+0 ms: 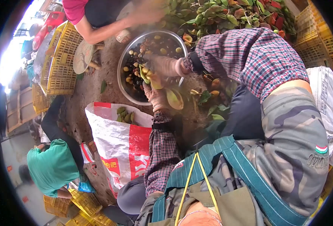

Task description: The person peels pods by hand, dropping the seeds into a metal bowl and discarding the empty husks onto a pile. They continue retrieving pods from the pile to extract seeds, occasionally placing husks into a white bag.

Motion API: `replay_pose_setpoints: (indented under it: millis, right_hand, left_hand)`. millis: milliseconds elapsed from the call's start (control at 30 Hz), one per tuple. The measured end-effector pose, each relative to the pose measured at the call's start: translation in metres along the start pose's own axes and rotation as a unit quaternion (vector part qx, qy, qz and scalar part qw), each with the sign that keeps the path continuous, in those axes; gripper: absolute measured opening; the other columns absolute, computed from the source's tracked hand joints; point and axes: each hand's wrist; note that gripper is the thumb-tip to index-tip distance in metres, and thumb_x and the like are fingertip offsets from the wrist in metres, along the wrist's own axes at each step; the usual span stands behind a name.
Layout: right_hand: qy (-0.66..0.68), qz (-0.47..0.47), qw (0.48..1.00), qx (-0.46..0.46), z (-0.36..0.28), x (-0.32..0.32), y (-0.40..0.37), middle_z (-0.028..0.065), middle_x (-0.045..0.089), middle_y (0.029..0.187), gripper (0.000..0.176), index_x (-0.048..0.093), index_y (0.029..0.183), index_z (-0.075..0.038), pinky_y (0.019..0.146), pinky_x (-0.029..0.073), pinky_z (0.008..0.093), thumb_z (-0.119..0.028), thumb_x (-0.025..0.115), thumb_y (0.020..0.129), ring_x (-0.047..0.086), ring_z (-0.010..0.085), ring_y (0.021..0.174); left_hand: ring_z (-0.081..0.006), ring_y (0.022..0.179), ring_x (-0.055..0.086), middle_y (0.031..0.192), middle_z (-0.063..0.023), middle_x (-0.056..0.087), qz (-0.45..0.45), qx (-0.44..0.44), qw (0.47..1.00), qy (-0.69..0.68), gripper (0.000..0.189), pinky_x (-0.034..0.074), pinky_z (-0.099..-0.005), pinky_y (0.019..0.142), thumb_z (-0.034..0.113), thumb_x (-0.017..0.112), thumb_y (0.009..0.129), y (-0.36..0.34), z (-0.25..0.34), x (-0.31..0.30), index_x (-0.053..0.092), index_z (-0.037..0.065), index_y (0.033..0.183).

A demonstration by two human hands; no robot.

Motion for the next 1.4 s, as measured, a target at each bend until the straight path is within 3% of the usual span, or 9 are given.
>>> replay_pose_setpoints:
  millis: [33,67,133,233,667,767,867,933,1400]
  right_hand:
    - [0.179,0.001,0.977,0.117,-0.009,0.006,-0.007,0.0082,0.062,0.102,0.039,0.057,0.117,-0.01,0.091,0.045,0.0299,-0.038,0.06,0.09,0.058,0.0216,0.1]
    - [-0.067,-0.014,0.995,-0.071,-0.008,0.001,-0.01,0.0092,0.061,0.102,0.042,0.056,0.119,-0.01,0.09,0.045,0.0308,-0.038,0.062,0.088,0.059,0.0227,0.1]
    - [-0.515,-0.041,0.752,-0.41,-0.007,-0.014,-0.019,0.0112,0.061,0.101,0.049,0.053,0.123,-0.009,0.088,0.047,0.0325,-0.039,0.065,0.086,0.06,0.0248,0.099]
    - [-0.555,-0.086,0.801,-0.206,-0.025,-0.007,-0.025,0.013,0.062,0.103,0.056,0.049,0.126,-0.01,0.086,0.048,0.0356,-0.03,0.072,0.079,0.061,0.0282,0.096]
    - [-0.534,-0.112,0.836,0.064,-0.045,0.013,-0.029,0.0179,0.06,0.112,0.051,0.047,0.129,-0.015,0.091,0.047,0.0401,-0.031,0.062,0.084,0.059,0.0316,0.105]
    - [-0.465,-0.313,0.822,-0.099,-0.033,-0.017,0.004,0.0087,0.048,0.121,0.054,0.051,0.122,-0.016,0.095,0.044,0.0334,-0.018,0.068,0.071,0.048,0.0274,0.115]
    - [-0.298,-0.221,0.927,-0.062,-0.058,0.003,-0.014,0.0054,0.06,0.108,0.039,0.055,0.118,-0.012,0.092,0.042,0.0297,-0.015,0.067,0.081,0.052,0.0147,0.106]
    - [-0.159,-0.25,0.955,-0.029,-0.065,0.005,-0.017,0.0019,0.062,0.103,0.035,0.056,0.119,-0.012,0.09,0.043,0.0292,-0.017,0.065,0.086,0.052,0.0099,0.101]
    - [-0.414,-0.241,0.876,-0.05,-0.067,-0.008,-0.009,0.0099,0.054,0.113,0.034,0.058,0.11,-0.009,0.089,0.046,0.0316,-0.014,0.066,0.077,0.053,0.0222,0.105]
  left_hand:
    - [-0.0152,0.097,0.058,0.116,-0.004,0.058,-0.003,0.008,1.0,0.003,0.044,0.049,-0.0293,0.081,0.024,0.06,0.09,0.007,-0.009,-0.008,0.047,0.01,0.13]
    - [-0.0152,0.097,0.059,0.117,-0.0038,0.058,-0.005,0.017,1.0,0.006,0.045,0.05,-0.0295,0.08,0.024,0.06,0.089,0.011,-0.012,-0.012,0.047,0.01,0.13]
    - [-0.0236,0.103,0.058,0.121,-0.0097,0.057,-0.026,0.015,0.983,0.182,0.052,0.048,-0.034,0.086,0.027,0.059,0.09,0.011,-0.006,-0.014,0.042,0.008,0.135]
    - [-0.0341,0.113,0.053,0.125,-0.0193,0.054,-0.012,-0.028,0.878,0.477,0.06,0.041,-0.038,0.098,0.03,0.057,0.09,-0.005,0.026,0.008,0.036,0.003,0.139]
    - [-0.0221,0.111,0.055,0.121,-0.0109,0.057,-0.101,0.133,0.923,0.347,0.049,0.042,-0.0322,0.096,0.018,0.061,0.086,0.039,-0.036,-0.045,0.043,0.003,0.129]
    - [-0.028,0.106,0.056,0.118,-0.0144,0.058,-0.04,0.105,0.967,0.227,0.041,0.043,-0.0363,0.091,0.023,0.056,0.09,0.007,0.044,0.01,0.049,0.0,0.124]
    - [-0.0218,0.096,0.06,0.106,-0.0164,0.063,-0.036,0.26,0.865,0.427,0.039,0.047,-0.0348,0.083,0.018,0.06,0.09,0.022,0.07,0.007,0.052,0.0,0.123]
    - [-0.0205,0.101,0.058,0.114,-0.0132,0.061,-0.091,0.158,0.942,0.28,0.039,0.046,-0.033,0.089,0.011,0.06,0.089,0.028,0.082,0.009,0.05,0.0,0.125]
    - [-0.013,0.098,0.055,0.114,-0.0054,0.058,-0.104,0.058,0.989,0.088,0.042,0.047,-0.0263,0.085,0.003,0.059,0.09,0.058,0.055,-0.024,0.046,0.004,0.13]
Point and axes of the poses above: each hand's wrist, its own y-axis towards the middle knuckle, its own x-axis out of the palm, z = x × y
